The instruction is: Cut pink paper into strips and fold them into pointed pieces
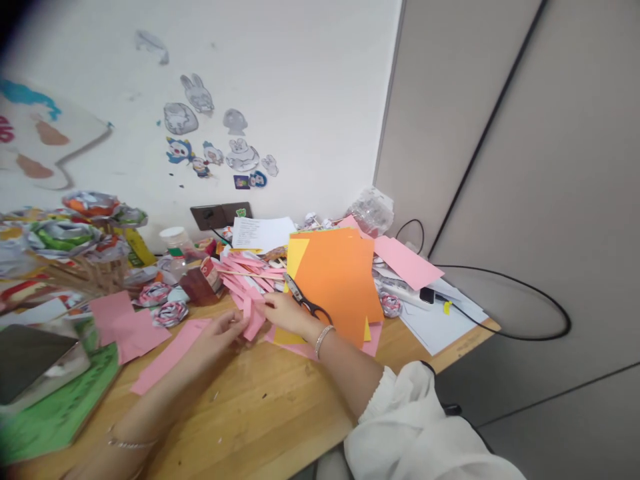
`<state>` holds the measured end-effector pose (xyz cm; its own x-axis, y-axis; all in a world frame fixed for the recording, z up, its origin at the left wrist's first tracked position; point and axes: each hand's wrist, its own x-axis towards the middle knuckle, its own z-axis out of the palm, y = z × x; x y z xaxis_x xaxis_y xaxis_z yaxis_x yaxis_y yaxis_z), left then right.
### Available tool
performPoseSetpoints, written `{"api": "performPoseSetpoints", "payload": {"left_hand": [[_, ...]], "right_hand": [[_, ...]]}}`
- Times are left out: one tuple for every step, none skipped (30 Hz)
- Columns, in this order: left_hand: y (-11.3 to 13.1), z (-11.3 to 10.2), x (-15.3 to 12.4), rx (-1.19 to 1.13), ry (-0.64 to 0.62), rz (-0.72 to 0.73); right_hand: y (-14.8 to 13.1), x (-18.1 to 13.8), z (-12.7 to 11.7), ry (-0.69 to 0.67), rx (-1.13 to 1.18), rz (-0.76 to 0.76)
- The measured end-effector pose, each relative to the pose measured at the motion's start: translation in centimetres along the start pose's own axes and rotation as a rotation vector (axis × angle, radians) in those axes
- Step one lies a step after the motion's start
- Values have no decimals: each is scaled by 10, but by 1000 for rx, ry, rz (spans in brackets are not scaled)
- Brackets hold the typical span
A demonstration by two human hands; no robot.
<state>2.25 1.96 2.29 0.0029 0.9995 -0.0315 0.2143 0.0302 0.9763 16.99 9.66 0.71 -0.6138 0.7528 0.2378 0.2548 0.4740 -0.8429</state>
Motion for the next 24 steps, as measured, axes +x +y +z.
{"api": "performPoseSetpoints", "payload": {"left_hand": [[3,0,-2,65,18,36],[7,-1,-4,125,41,74],[11,-2,-5,172,59,108],[13,-4,-6,194,72,134],[15,-6,-6,204,79,152],[15,-9,-5,204,86,165],[14,-11,-4,182,100,168],[12,-14,-2,139,127,163],[9,-16,0,81,163,153],[6,-18,2,22,197,143],[4,-20,4,-35,221,134],[2,-22,5,-89,239,127],[0,-23,6,-134,249,116],[0,-24,7,-170,250,103],[0,-24,7,-201,241,88],[1,-24,7,-220,226,74],[2,-24,6,-221,209,62],[3,-23,5,-203,190,54],[5,-23,4,-178,171,49],[6,-22,3,-153,159,43],[7,-22,2,-131,149,36],[7,-22,2,-113,141,29],[7,-22,2,-105,135,26],[7,-22,2,-111,129,26]], "right_hand": [[-4,-2,0,-27,-69,-47],[-8,-4,-1,-78,-117,-107],[-12,-5,-1,-136,-142,-166],[-16,-7,-2,-192,-145,-213],[-19,-9,-2,-226,-129,-237],[-21,-10,-2,-236,-96,-231],[-21,-11,-2,-231,-46,-195],[-21,-11,-2,-226,21,-146],[-19,-10,-2,-231,102,-90],[-17,-10,-2,-239,184,-33],[-15,-8,-3,-242,258,17],[-12,-7,-3,-235,316,53],[-10,-6,-3,-215,356,74],[-8,-5,-3,-185,381,81],[-6,-4,-4,-150,393,80],[-5,-3,-5,-120,398,74],[-4,-2,-5,-100,400,66],[-3,-2,-6,-89,400,58],[-2,-2,-7,-85,397,47],[-1,-2,-8,-86,393,36],[0,-2,-9,-95,389,25],[1,-2,-10,-107,390,14],[2,-2,-11,-115,398,3],[3,-2,-11,-117,413,-6]]}}
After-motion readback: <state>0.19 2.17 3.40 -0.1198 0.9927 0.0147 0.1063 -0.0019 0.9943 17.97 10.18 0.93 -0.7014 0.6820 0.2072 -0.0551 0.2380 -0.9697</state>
